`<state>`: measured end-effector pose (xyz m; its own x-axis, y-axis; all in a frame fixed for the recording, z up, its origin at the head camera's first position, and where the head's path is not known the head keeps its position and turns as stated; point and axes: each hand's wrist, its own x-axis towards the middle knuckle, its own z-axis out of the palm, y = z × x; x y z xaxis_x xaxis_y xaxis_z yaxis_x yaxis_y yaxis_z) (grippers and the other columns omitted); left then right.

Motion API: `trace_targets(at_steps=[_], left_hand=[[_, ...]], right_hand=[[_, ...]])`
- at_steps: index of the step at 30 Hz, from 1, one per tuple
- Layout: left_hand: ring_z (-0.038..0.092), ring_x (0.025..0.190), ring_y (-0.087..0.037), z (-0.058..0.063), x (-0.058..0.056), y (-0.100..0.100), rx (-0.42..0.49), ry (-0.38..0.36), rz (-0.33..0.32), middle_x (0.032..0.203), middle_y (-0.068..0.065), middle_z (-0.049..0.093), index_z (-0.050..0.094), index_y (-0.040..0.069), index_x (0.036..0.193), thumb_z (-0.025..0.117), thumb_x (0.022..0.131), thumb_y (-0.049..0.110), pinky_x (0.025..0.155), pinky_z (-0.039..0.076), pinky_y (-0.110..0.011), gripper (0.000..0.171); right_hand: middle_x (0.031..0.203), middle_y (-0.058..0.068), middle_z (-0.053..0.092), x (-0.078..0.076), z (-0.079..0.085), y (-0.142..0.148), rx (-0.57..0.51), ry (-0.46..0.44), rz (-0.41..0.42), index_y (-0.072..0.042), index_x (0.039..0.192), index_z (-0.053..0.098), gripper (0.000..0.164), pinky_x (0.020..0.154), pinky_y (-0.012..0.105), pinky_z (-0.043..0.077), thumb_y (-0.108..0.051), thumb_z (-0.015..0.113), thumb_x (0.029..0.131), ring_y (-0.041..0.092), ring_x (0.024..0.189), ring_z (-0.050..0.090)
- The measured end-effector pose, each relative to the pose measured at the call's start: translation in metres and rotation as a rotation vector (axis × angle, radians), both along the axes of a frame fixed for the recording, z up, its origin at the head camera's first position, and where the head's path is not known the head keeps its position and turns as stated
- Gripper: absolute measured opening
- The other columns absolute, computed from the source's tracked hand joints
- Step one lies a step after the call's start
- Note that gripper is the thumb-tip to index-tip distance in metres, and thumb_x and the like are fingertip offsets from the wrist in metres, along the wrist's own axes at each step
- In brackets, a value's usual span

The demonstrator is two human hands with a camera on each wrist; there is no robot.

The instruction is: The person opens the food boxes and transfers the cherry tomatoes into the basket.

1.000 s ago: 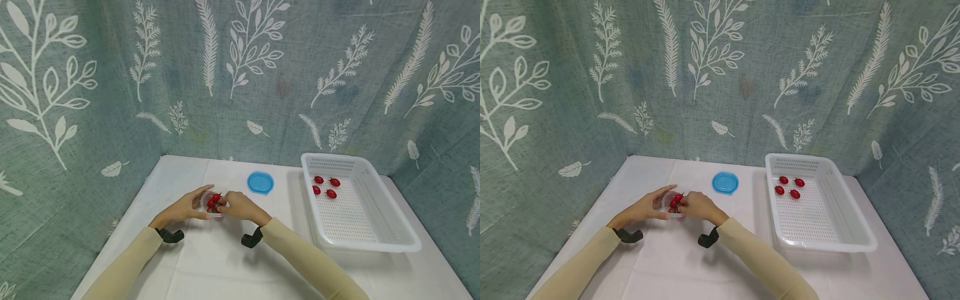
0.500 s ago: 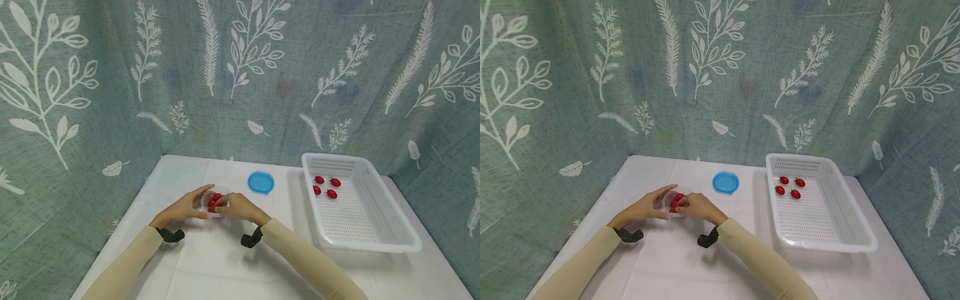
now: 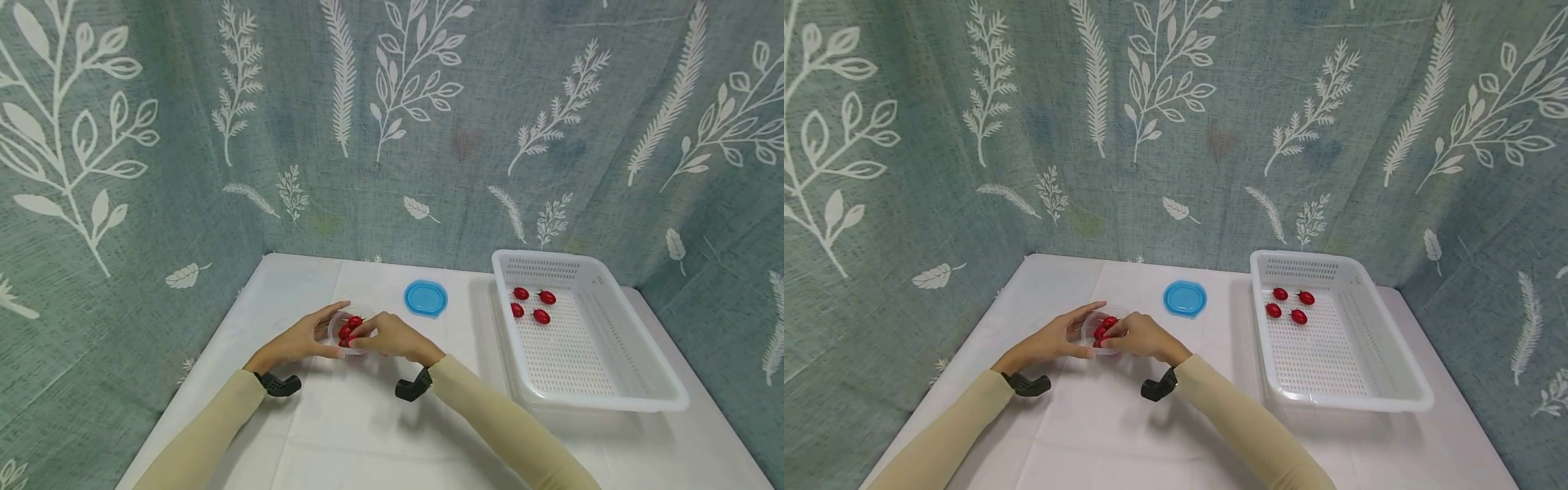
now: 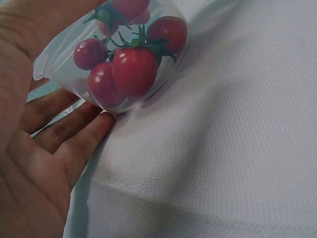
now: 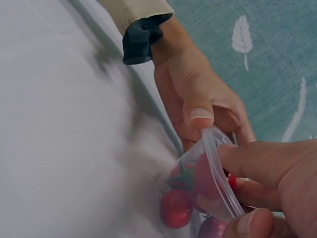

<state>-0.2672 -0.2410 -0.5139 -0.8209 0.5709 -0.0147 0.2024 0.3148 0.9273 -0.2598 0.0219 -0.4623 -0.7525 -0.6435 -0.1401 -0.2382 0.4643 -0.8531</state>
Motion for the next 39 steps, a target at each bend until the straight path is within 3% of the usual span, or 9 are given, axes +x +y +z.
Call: trace_targets(at_steps=[5,10,14,17,22,30,34,39], left_hand=[[0.015,0.157,-0.026,0.001,0.000,0.001,-0.007,0.006,-0.001,0.170,0.002,0.018,0.024,0.031,0.165,0.088,0.085,0.028,0.120,0.033,-0.048,0.103],[0.014,0.157,-0.026,0.002,0.000,0.002,-0.010,0.008,0.003,0.170,0.003,0.018,0.026,0.037,0.163,0.089,0.084,0.029,0.120,0.033,-0.048,0.102],[0.014,0.157,-0.027,0.002,0.000,0.003,-0.023,0.011,0.015,0.170,0.003,0.018,0.026,0.037,0.163,0.090,0.083,0.031,0.120,0.033,-0.048,0.103],[0.014,0.157,-0.028,0.001,0.000,0.003,-0.026,0.009,0.021,0.169,0.002,0.019,0.025,0.033,0.164,0.090,0.082,0.031,0.119,0.033,-0.049,0.105],[0.014,0.156,-0.030,0.000,-0.001,0.003,-0.039,0.011,0.029,0.170,0.001,0.019,0.024,0.027,0.165,0.090,0.083,0.031,0.119,0.033,-0.052,0.106],[0.014,0.157,-0.029,0.000,-0.001,0.003,-0.068,0.005,0.054,0.170,0.002,0.017,0.025,0.030,0.165,0.090,0.082,0.031,0.120,0.031,-0.053,0.105],[0.013,0.157,-0.031,0.000,0.000,0.003,-0.065,-0.003,0.057,0.170,-0.001,0.016,0.024,0.027,0.165,0.090,0.082,0.031,0.120,0.030,-0.054,0.106],[0.012,0.157,-0.030,0.000,0.000,0.003,-0.064,-0.020,0.063,0.170,0.001,0.016,0.024,0.027,0.165,0.090,0.081,0.036,0.120,0.029,-0.053,0.107]], right_hand=[[0.103,-0.009,0.073,-0.002,0.001,0.002,0.000,0.026,-0.004,-0.015,0.109,0.081,0.018,0.059,0.024,0.047,-0.025,0.077,0.095,0.010,0.077,0.057],[0.101,-0.009,0.074,-0.002,0.003,0.005,0.009,0.042,-0.022,-0.017,0.108,0.081,0.019,0.045,0.027,0.039,-0.026,0.080,0.092,0.015,0.058,0.046],[0.105,-0.009,0.075,-0.003,0.005,0.007,0.020,0.101,-0.045,-0.017,0.108,0.081,0.022,0.059,0.025,0.050,-0.026,0.083,0.089,0.014,0.082,0.063],[0.107,-0.008,0.075,-0.004,0.006,0.010,0.013,0.150,-0.054,-0.016,0.110,0.081,0.025,0.071,0.026,0.054,-0.026,0.084,0.088,0.017,0.103,0.066],[0.098,-0.009,0.074,-0.006,0.010,0.017,-0.024,0.207,-0.055,-0.019,0.112,0.079,0.023,0.073,0.031,0.056,-0.025,0.083,0.090,0.017,0.097,0.067],[0.100,-0.013,0.072,-0.007,0.023,0.030,-0.010,0.215,-0.108,-0.022,0.114,0.079,0.022,0.094,0.036,0.053,-0.029,0.079,0.093,0.013,0.104,0.065],[0.102,-0.012,0.071,-0.006,0.032,0.038,-0.009,0.210,-0.135,-0.023,0.112,0.079,0.021,0.093,0.035,0.053,-0.031,0.079,0.093,0.012,0.103,0.063],[0.101,-0.010,0.071,-0.005,0.041,0.049,-0.025,0.207,-0.159,-0.024,0.111,0.078,0.020,0.069,0.033,0.052,-0.031,0.080,0.092,0.015,0.082,0.060]])
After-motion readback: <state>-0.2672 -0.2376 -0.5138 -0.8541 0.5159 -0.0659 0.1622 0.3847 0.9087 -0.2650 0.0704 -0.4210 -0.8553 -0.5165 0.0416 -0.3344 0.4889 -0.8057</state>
